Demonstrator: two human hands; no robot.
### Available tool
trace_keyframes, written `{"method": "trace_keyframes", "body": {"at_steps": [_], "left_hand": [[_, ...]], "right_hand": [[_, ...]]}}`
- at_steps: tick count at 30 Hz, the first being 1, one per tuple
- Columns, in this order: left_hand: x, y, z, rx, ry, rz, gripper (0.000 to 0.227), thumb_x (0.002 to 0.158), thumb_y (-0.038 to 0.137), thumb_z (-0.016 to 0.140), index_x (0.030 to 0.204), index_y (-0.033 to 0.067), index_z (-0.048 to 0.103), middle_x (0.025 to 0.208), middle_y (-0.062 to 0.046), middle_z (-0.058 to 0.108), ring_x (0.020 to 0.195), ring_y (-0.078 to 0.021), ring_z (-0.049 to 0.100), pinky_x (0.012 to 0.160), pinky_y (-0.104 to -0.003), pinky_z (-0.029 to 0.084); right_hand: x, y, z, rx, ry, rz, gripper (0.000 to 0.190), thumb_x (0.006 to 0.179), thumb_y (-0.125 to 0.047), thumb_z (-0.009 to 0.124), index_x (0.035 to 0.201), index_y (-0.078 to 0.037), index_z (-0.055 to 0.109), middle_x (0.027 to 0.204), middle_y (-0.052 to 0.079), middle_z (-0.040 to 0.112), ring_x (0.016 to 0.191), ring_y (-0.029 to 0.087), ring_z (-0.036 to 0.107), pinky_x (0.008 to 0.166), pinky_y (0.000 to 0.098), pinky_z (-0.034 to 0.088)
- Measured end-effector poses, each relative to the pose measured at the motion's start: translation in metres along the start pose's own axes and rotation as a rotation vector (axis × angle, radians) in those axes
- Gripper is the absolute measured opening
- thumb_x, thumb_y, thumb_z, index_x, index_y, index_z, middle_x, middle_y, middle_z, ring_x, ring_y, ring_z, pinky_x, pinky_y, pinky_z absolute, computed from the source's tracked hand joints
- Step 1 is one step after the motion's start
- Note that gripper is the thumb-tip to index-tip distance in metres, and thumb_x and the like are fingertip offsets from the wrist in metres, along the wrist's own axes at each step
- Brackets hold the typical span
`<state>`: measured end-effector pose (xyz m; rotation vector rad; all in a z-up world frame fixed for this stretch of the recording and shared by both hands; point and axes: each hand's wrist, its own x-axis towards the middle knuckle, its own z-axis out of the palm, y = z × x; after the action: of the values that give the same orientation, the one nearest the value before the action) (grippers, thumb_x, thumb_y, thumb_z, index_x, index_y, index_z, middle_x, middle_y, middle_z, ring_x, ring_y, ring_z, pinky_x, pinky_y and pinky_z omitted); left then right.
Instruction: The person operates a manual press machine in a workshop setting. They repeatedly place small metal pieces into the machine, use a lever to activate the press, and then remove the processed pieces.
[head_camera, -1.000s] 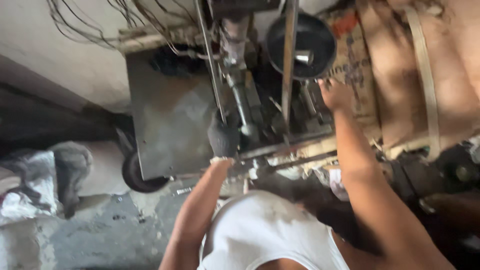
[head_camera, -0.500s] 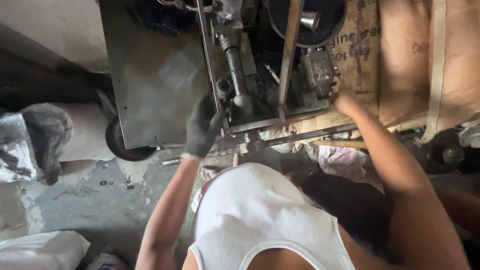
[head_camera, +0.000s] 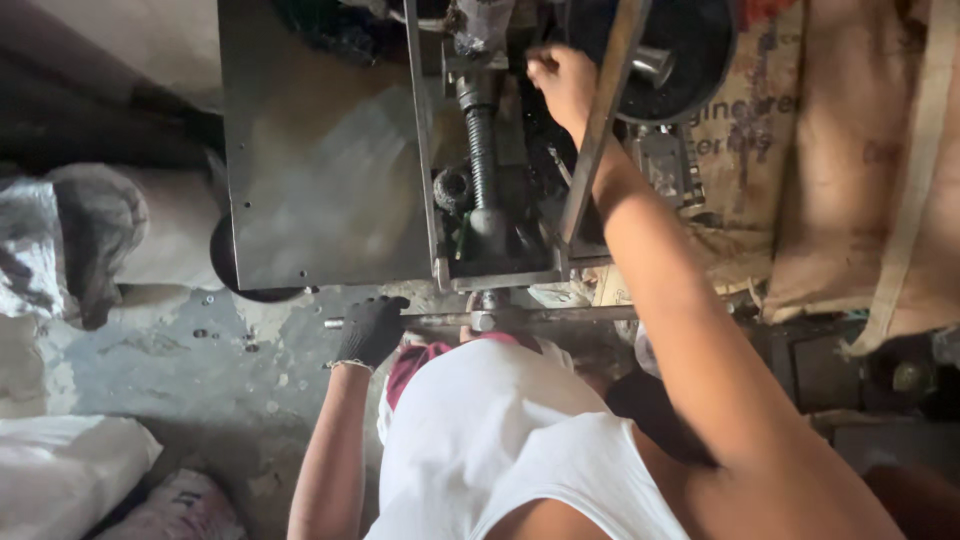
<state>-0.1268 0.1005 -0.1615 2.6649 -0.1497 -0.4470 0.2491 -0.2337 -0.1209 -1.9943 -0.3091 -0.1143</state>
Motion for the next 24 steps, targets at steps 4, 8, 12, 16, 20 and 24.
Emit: {"method": "trace_keyframes", "body": {"at_steps": [4,8,12,16,20,24], "left_hand": [[-0.002,0.005,-0.001,-0.053,0.110,-0.004,0.028,0.082,0.021,0.067,0.108,0.0217,0.078,0.099,-0.011,0.075,0.089,-0.0363,0.070,0.080,-0.050,0.054],[-0.004,0.009,-0.001,-0.076,0.165,0.008,0.027,0.081,0.019,0.068,0.106,0.0205,0.078,0.098,-0.012,0.075,0.088,-0.0372,0.070,0.079,-0.050,0.054],[-0.003,0.008,0.001,-0.070,0.166,0.034,0.028,0.081,0.016,0.065,0.106,0.0210,0.078,0.098,-0.011,0.075,0.089,-0.0361,0.070,0.079,-0.050,0.054],[0.002,0.003,0.001,-0.108,0.093,0.063,0.029,0.084,0.017,0.063,0.108,0.0204,0.078,0.099,-0.013,0.076,0.091,-0.0360,0.071,0.081,-0.049,0.055],[0.008,-0.005,0.007,-0.133,0.028,0.101,0.031,0.084,0.019,0.063,0.111,0.0190,0.078,0.101,-0.014,0.076,0.093,-0.0369,0.071,0.080,-0.051,0.054],[0.011,-0.021,0.006,-0.162,-0.028,0.192,0.033,0.084,0.027,0.065,0.113,0.0165,0.077,0.101,-0.014,0.076,0.093,-0.0364,0.071,0.083,-0.049,0.055]], "right_hand": [[0.035,0.009,0.034,-0.238,0.109,-0.197,0.023,0.083,-0.005,0.079,0.106,-0.005,0.080,0.098,0.016,0.080,0.089,0.026,0.079,0.080,0.0361,0.061],[0.043,-0.020,0.015,-0.170,0.270,-0.253,0.023,0.083,-0.003,0.071,0.104,-0.006,0.080,0.099,0.016,0.080,0.093,0.027,0.081,0.083,0.0354,0.062],[0.021,-0.050,-0.063,-0.234,0.517,-0.153,0.032,0.091,-0.016,0.072,0.119,-0.001,0.071,0.107,0.013,0.078,0.099,0.027,0.075,0.085,0.0409,0.057],[0.006,-0.046,-0.144,-0.389,0.558,-0.493,0.025,0.111,-0.020,0.069,0.128,-0.003,0.075,0.125,0.013,0.079,0.122,0.029,0.074,0.107,0.0466,0.057],[-0.019,-0.033,-0.213,-0.544,0.500,-0.268,0.032,0.098,-0.017,0.067,0.123,0.002,0.075,0.119,0.017,0.071,0.107,0.034,0.065,0.092,0.0430,0.052],[-0.114,-0.052,-0.257,-0.036,0.676,-0.242,0.024,0.100,-0.009,0.071,0.114,0.010,0.074,0.110,0.015,0.075,0.100,0.027,0.069,0.091,0.0389,0.057]]}}
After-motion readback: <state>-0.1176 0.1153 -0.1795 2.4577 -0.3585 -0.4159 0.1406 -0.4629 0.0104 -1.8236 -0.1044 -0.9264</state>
